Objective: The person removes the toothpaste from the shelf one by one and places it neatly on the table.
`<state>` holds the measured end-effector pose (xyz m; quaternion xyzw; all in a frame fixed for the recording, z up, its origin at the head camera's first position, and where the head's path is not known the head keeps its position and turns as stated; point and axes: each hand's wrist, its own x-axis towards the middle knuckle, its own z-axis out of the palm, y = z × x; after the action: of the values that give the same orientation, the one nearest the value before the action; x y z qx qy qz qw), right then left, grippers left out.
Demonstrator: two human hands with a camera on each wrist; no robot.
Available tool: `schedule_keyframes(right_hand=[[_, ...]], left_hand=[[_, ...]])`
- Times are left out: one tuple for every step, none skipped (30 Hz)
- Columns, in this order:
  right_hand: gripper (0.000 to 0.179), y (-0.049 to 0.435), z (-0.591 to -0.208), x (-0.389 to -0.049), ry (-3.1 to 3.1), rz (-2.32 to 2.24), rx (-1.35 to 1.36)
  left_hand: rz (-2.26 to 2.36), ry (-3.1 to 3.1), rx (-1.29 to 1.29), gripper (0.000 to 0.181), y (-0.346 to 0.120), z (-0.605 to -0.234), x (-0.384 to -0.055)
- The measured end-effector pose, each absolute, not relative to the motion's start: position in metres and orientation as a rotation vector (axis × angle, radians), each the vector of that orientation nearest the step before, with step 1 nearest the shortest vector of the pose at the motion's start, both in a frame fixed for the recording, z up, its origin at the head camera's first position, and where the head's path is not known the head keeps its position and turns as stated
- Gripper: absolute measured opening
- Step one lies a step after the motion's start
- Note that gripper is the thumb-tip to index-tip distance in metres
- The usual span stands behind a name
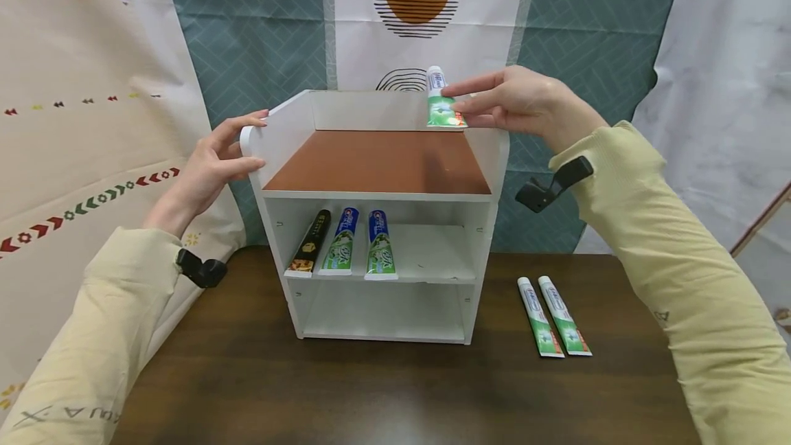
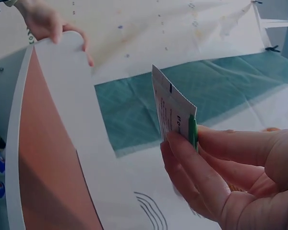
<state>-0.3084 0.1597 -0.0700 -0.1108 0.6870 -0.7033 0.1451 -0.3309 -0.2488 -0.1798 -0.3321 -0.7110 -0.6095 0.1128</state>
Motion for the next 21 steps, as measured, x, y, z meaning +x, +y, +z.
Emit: schedule_keyframes(right_hand=[[0.028, 0.167, -0.069, -0.307, 1.973, -2.04, -0.309], [0.026, 0.174, -0.069, -0.305, 1.957, -2.059, -0.301], [0.025, 0.182, -0.069, -0.304, 1.942, -2.079, -0.293], [0.025, 0.19, -0.069, -0.302, 1.93, -2.093, -0.288], [0.024, 0.198, -0.069, -0.301, 1.926, -2.104, -0.288], [0.024, 0.206, -0.07, -0.3, 1.922, -2.114, -0.29], [0.024, 0.214, -0.071, -0.299, 1.919, -2.126, -0.29], [0.024, 0.221, -0.073, -0.298, 1.911, -2.14, -0.289], [0.025, 0.229, -0.076, -0.298, 1.914, -2.143, -0.287], [0.025, 0.235, -0.078, -0.297, 1.914, -2.147, -0.282], [0.025, 0.242, -0.081, -0.297, 1.918, -2.149, -0.275], [0.025, 0.248, -0.084, -0.298, 1.927, -2.148, -0.267], [0.025, 0.253, -0.088, -0.298, 1.931, -2.149, -0.256], [0.025, 0.258, -0.092, -0.298, 1.941, -2.145, -0.244], [0.024, 0.263, -0.095, -0.298, 1.957, -2.137, -0.234], [0.024, 0.267, -0.1, -0.298, 1.967, -2.13, -0.227], [0.025, 0.272, -0.104, -0.298, 1.978, -2.122, -0.222], [0.025, 0.276, -0.108, -0.298, 1.989, -2.111, -0.223], [0.025, 0.28, -0.113, -0.298, 1.993, -2.097, -0.234], [0.025, 0.285, -0.117, -0.297, 2.001, -2.081, -0.249], [0.026, 0.289, -0.121, -0.297, 2.002, -2.067, -0.266]], left_hand=[[-1.787, -2.087, -0.972, 0.049, -0.249, -0.18, -0.331], [-1.786, -2.088, -0.97, 0.049, -0.249, -0.18, -0.33], [-1.786, -2.087, -0.97, 0.049, -0.249, -0.18, -0.33], [-1.785, -2.087, -0.97, 0.049, -0.248, -0.179, -0.33], [-1.783, -2.088, -0.972, 0.049, -0.248, -0.18, -0.33], [-1.784, -2.088, -0.974, 0.049, -0.248, -0.18, -0.33], [-1.784, -2.087, -0.977, 0.049, -0.247, -0.18, -0.33], [-1.785, -2.086, -0.978, 0.049, -0.247, -0.18, -0.33], [-1.786, -2.086, -0.98, 0.049, -0.247, -0.18, -0.33], [-1.788, -2.085, -0.981, 0.049, -0.247, -0.18, -0.33], [-1.792, -2.083, -0.98, 0.049, -0.247, -0.18, -0.33], [-1.796, -2.08, -0.98, 0.049, -0.247, -0.181, -0.33], [-1.8, -2.077, -0.98, 0.049, -0.247, -0.181, -0.33], [-1.804, -2.073, -0.98, 0.049, -0.248, -0.181, -0.33], [-1.808, -2.069, -0.983, 0.049, -0.248, -0.181, -0.33], [-1.808, -2.067, -0.984, 0.049, -0.248, -0.181, -0.33], [-1.807, -2.065, -0.987, 0.049, -0.248, -0.181, -0.33], [-1.806, -2.065, -0.989, 0.049, -0.248, -0.181, -0.33], [-1.805, -2.065, -0.992, 0.049, -0.248, -0.181, -0.33], [-1.804, -2.064, -0.994, 0.05, -0.248, -0.181, -0.33], [-1.806, -2.063, -0.996, 0.05, -0.248, -0.181, -0.33]])
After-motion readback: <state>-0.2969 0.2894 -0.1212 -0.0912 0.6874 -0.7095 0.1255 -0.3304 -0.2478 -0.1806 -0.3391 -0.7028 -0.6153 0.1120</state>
